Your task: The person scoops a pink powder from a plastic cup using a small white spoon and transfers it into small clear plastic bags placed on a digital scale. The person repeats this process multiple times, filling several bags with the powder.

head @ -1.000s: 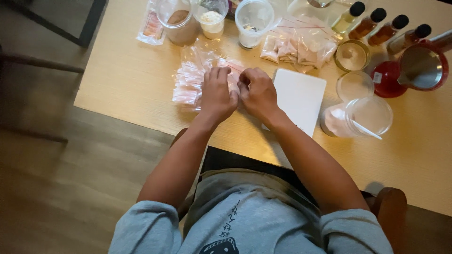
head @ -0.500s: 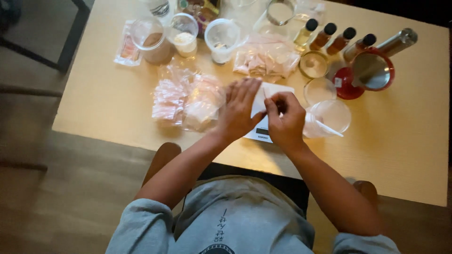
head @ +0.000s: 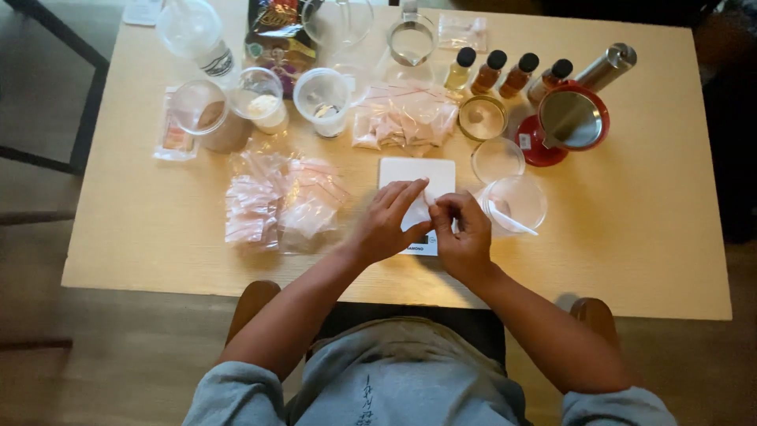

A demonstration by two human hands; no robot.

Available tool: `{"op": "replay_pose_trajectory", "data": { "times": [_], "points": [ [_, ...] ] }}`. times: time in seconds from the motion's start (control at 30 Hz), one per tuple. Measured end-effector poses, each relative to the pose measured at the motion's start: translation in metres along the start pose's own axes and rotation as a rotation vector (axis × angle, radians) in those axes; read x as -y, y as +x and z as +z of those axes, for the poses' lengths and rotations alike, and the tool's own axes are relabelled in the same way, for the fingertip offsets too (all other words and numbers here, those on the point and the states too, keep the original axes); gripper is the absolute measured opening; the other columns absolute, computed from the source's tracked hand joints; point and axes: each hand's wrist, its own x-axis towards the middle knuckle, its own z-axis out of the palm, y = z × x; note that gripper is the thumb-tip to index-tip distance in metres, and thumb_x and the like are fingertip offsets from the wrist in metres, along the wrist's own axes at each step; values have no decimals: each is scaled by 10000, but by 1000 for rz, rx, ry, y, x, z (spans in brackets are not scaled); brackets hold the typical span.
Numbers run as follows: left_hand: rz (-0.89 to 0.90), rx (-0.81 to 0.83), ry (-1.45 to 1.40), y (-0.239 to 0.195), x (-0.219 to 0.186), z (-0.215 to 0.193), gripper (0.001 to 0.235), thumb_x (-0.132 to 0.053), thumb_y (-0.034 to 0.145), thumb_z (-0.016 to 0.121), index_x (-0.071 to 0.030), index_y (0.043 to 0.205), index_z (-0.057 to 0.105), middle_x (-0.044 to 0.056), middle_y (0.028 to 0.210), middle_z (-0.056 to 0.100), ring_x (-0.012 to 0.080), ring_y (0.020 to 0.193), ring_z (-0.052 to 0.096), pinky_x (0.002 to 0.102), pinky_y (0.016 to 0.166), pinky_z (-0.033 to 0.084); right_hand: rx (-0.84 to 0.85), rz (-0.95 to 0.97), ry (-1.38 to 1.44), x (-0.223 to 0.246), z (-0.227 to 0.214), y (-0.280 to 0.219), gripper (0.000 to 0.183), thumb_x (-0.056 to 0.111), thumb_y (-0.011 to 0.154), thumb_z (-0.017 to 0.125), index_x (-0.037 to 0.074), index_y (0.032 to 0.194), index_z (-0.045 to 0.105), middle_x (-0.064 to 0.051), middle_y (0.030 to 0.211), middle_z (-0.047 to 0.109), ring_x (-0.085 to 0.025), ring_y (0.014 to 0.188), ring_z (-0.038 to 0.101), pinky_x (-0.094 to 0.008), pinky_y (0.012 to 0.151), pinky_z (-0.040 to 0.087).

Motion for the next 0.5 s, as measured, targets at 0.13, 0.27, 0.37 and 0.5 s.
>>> {"op": "replay_pose_trajectory", "data": {
  "times": [0.13, 0.27, 0.37, 0.5],
  "points": [
    [14, 48, -41, 7, 1, -4, 769, -218, 749, 920, -47, 1425, 595, 164, 1168, 677, 361, 1054, 697, 470, 919, 559, 30, -8, 26, 7, 1, 5, 80, 13, 1009, 674, 3, 1076, 631, -132, 861, 617, -257, 643, 676, -350, 619, 525],
    [12, 85, -64, 14, -1, -15, 723, -222, 771, 903, -43, 1404, 604, 170, 1124, 683, 372, 977, 706, 462, 861, 571, 60, -14, 85, 10, 2, 6, 118, 70, 1037, 627, 9, 1129, 583, -133, 992, 589, -233, 679, 634, -358, 639, 534],
    [0, 107, -59, 16, 4, -14, 714, -186, 754, 901, -31, 1385, 605, 181, 1114, 679, 388, 960, 703, 470, 847, 573, 79, -67, 37, 12, 0, 10, 116, 104, 1029, 649, 19, 1091, 603, -136, 1023, 594, -228, 689, 604, -342, 633, 522],
    [-70, 154, -121, 19, 2, -19, 710, -160, 735, 890, -21, 1364, 592, 186, 1086, 667, 409, 955, 699, 495, 822, 568, 125, -115, -29, 7, -2, 10, 77, 87, 1024, 649, 31, 1072, 627, -138, 1059, 614, -231, 703, 601, -351, 646, 505]
  ]
}}
